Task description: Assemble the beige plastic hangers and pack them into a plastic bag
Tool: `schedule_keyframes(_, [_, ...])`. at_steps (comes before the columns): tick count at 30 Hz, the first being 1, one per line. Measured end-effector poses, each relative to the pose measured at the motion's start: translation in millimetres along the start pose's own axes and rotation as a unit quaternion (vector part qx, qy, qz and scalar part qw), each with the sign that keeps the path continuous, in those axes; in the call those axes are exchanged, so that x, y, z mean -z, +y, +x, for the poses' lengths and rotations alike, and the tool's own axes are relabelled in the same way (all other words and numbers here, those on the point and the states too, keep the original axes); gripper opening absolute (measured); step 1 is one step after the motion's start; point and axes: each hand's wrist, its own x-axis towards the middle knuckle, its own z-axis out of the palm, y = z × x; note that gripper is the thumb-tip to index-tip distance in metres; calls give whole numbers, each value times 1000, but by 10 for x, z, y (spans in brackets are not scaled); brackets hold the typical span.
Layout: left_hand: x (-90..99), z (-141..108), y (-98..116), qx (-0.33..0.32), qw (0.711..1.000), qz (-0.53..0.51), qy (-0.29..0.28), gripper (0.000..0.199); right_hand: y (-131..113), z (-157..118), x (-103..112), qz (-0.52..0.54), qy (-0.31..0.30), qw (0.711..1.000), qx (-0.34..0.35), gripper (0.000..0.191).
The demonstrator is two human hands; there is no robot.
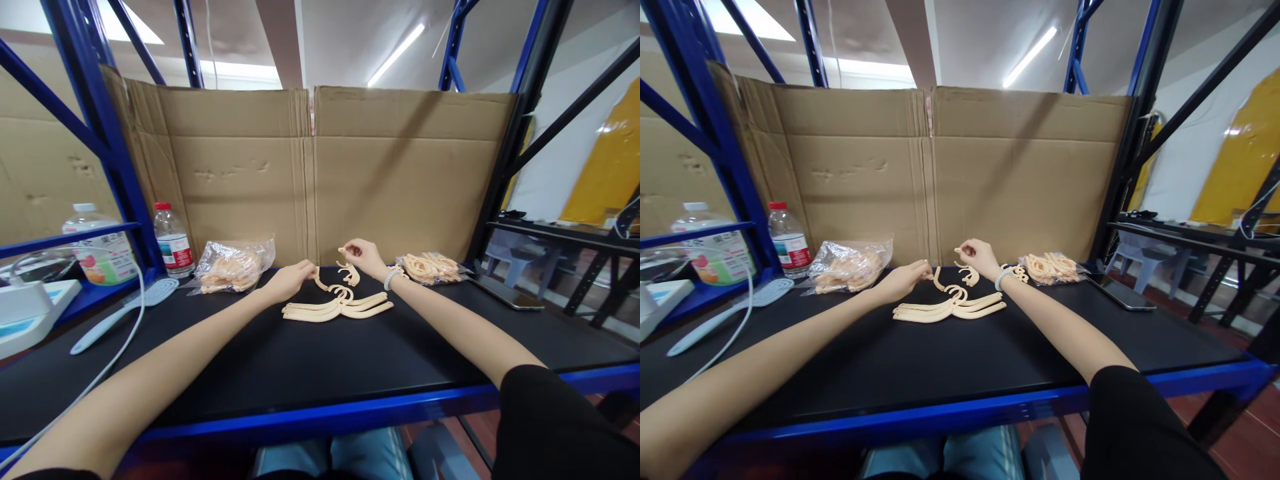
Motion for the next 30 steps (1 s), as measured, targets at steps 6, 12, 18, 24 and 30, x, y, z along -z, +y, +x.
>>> schedule_keyframes(6, [99,-144,234,110,945,-298,80,18,-278,-193,114,382,55,890,-242,21])
schedule_keyframes(12, [43,-287,526,191,866,-454,89,30,-509,-468,137,516,-26,785,-343,5])
schedule_keyframes(18, [-28,-294,611,197,836,-485,162,34,-660,-574,246,567,-53,725,-388,12])
schedule_keyframes(24, [-52,-341,741,230,776,-572,136,47,-771,-683,211,542,-96,767,-330,19])
schedule_keyframes(30, [-89,-393,835,192,801,-551,130,29,-889,-794,119,542,-100,771,-319,47])
